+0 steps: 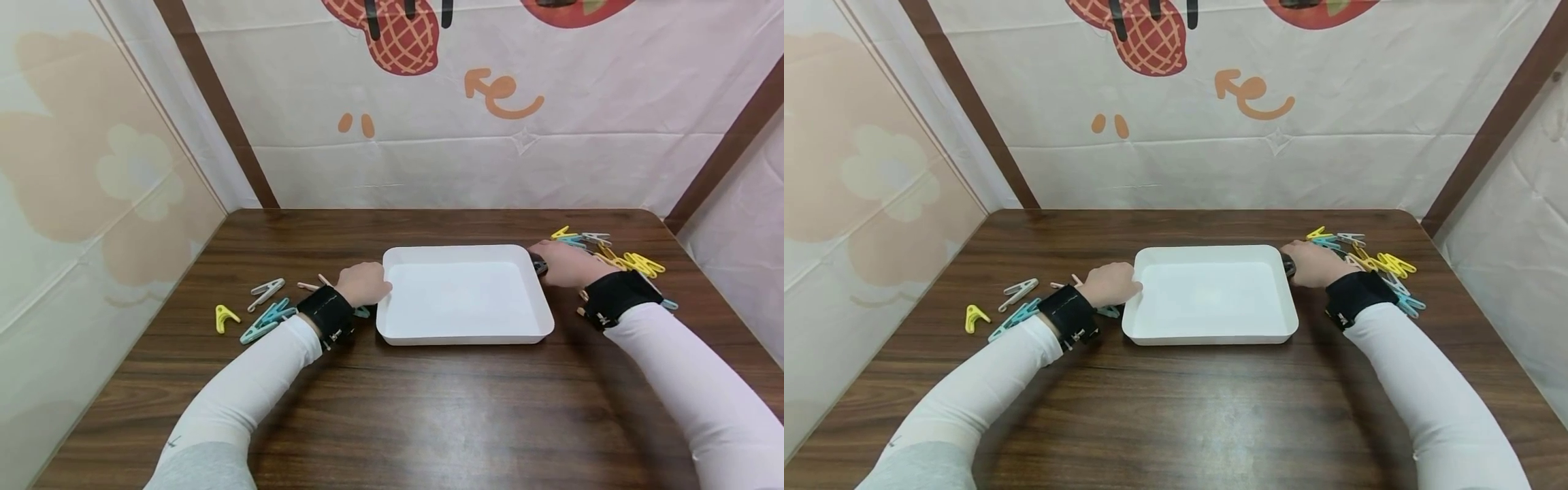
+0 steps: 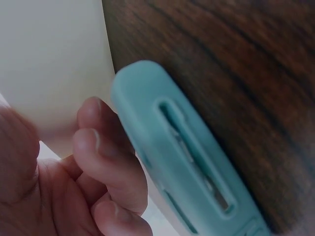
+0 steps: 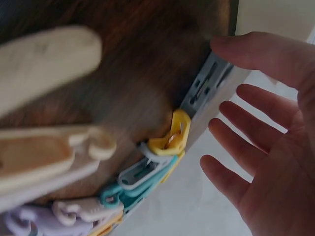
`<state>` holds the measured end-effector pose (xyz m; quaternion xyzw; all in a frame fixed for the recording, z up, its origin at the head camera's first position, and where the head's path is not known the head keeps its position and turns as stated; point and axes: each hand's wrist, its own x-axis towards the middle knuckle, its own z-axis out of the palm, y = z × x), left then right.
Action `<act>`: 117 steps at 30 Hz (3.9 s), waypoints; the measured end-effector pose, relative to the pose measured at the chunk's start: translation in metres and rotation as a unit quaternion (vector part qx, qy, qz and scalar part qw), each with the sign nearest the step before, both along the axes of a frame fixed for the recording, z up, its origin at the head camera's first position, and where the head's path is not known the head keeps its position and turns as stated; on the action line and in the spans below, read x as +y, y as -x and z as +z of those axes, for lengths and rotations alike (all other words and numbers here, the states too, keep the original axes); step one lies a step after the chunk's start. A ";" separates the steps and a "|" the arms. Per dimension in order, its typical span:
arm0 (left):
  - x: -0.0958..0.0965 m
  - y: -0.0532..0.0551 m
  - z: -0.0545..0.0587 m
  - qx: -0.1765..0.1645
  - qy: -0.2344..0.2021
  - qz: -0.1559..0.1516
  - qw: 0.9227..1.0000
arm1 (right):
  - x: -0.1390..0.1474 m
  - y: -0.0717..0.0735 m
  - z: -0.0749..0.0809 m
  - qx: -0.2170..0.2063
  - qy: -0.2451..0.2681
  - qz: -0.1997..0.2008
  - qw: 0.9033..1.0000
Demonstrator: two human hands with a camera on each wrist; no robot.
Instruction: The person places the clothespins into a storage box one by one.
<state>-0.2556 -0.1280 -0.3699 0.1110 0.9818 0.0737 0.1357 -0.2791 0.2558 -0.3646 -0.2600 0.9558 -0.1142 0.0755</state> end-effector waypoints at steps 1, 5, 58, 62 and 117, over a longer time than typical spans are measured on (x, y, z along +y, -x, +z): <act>0.000 0.000 0.000 0.000 0.000 0.001 1.000 | -0.001 0.000 -0.002 0.005 0.004 0.006 1.000; 0.002 0.000 -0.002 0.000 0.003 -0.001 1.000 | -0.002 0.002 -0.006 0.019 0.007 0.025 0.999; 0.002 -0.002 0.000 0.001 0.012 0.009 1.000 | -0.083 0.000 0.027 0.056 -0.086 0.046 0.994; 0.002 -0.001 -0.001 0.002 0.013 0.007 1.000 | -0.084 0.003 0.022 0.059 -0.118 0.054 0.990; 0.004 -0.001 -0.001 0.004 0.014 0.007 1.000 | 0.016 0.005 0.030 -0.038 -0.106 -0.177 0.978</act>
